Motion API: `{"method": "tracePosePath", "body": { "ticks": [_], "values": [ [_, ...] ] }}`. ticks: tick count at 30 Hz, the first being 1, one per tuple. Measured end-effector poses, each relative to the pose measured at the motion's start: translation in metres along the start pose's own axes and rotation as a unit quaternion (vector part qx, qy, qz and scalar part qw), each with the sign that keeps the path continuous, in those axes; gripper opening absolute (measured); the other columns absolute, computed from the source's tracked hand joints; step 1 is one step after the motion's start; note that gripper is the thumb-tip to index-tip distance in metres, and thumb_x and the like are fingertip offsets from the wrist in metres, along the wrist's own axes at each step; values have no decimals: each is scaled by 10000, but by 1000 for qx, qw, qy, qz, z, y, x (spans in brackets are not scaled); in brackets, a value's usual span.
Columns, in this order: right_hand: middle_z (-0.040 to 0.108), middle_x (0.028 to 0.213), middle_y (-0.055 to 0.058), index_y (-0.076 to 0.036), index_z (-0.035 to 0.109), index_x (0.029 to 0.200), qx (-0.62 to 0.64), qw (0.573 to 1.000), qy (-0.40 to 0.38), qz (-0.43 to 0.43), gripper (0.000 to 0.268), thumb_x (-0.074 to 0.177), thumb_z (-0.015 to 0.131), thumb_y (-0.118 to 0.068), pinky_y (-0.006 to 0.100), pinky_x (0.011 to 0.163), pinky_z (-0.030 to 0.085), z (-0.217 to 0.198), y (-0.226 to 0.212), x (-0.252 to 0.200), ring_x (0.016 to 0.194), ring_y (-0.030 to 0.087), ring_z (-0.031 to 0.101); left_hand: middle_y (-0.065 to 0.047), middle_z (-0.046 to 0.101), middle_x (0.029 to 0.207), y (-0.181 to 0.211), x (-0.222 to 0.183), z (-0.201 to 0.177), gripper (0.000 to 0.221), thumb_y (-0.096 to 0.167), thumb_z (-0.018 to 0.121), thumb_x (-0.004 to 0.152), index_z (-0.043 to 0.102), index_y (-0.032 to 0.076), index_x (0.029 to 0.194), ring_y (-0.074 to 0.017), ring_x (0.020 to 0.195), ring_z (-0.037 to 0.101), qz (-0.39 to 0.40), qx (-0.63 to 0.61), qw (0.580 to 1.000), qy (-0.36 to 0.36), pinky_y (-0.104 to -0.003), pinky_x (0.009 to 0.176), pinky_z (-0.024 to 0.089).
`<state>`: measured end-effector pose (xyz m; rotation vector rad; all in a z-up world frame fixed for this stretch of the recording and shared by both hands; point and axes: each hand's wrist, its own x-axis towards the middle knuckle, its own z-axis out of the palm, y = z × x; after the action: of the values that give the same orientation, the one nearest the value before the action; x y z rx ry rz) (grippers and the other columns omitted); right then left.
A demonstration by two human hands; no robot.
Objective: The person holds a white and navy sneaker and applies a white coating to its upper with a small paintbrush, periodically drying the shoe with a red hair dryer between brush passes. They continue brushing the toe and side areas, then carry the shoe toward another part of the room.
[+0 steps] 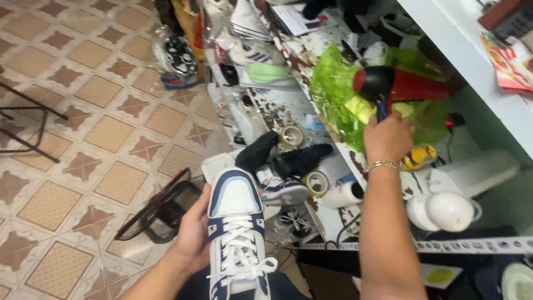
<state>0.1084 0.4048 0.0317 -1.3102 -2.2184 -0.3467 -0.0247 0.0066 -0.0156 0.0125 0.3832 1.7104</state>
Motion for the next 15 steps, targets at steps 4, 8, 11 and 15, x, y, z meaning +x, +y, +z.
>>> {"method": "tracePosePath", "body": {
  "ticks": [4, 8, 11, 15],
  "values": [
    [698, 1031, 238, 14, 686, 1042, -98, 995, -22, -1, 468, 934, 743, -438, 511, 746, 556, 44, 28, 22, 910, 410, 687, -210, 616, 1387, 4, -8, 3, 785, 604, 278, 994, 466, 8, 1469, -365, 1178, 655, -1, -46, 999, 9, -483, 981, 542],
    [712, 987, 222, 19, 686, 1007, -139, 989, 5, -56, 484, 975, 727, -462, 487, 716, 567, 47, 30, 23, 841, 386, 708, -275, 529, 1449, 1, -14, -2, 857, 641, 301, 976, 394, -22, 1510, -403, 1267, 586, -18, -149, 989, -14, -512, 1037, 507],
    [705, 1004, 217, 25, 673, 980, -137, 987, 29, -80, 467, 1005, 709, -440, 495, 724, 555, 23, 19, 10, 866, 391, 695, -261, 536, 1458, -4, -16, -14, 886, 669, 320, 973, 383, -32, 1511, -415, 1278, 580, 9, -140, 989, -40, -535, 1048, 496],
    [703, 1022, 193, 17, 668, 983, -94, 987, 76, -109, 388, 992, 682, -370, 492, 746, 543, -26, 2, -27, 899, 384, 683, -277, 552, 1437, -1, -14, -16, 885, 676, 332, 957, 398, -15, 1506, -428, 1261, 595, 23, -124, 992, 19, -539, 1027, 508]
  ]
}}
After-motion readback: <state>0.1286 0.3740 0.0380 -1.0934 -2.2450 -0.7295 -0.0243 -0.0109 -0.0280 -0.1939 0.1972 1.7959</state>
